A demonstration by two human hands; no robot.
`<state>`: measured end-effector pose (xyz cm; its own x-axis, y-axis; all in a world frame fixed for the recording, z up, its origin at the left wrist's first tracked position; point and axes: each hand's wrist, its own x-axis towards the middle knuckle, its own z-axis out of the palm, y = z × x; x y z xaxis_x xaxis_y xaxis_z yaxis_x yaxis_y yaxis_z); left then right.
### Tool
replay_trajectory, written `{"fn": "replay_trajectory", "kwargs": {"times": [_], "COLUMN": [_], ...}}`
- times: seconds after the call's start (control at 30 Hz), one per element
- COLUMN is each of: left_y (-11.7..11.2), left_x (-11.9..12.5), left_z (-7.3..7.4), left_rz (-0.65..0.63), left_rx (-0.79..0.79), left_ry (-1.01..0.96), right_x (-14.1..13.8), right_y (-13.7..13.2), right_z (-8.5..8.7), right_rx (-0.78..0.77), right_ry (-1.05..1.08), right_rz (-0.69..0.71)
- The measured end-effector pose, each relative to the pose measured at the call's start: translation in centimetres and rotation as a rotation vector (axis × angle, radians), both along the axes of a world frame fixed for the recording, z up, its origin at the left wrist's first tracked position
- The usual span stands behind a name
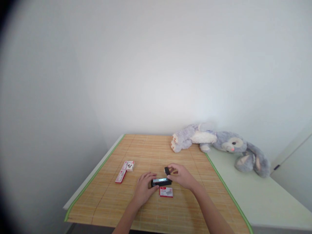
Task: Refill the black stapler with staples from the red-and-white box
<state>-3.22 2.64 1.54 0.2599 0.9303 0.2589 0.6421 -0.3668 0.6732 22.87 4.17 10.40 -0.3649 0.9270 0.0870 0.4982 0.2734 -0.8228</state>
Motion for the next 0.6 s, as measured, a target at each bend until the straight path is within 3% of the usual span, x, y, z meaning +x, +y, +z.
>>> {"fn": "replay_trajectory", "kwargs": {"times": [0.13,0.33,0.47,0.6], "left_y": [-0.1,0.0,-0.1,-0.7], "left_x": [0.0,0.0,0.0,0.1], "left_z": [0.0,0.1,0.4,1.1], "left_rz": [0.004,0.003,0.001,0.043], "left_rx": [-0.01,-0.031,-0.036,-0.013], "left_ry": [0.011,0.033,0.048,0.028], "right_x": [-3.1,-5.7,-6.0,-4.6], "right_y": [0.8,0.8,0.9,1.2], "right_z": [0.1,-1.4,-2.8,-4.2], "right_rx": [0.083,0.175,0.165,0.135], "right_ry": [-0.114,-0.256,-0.19,-0.075], "right_rz": [0.081,0.122,0.086,-0.017]}}
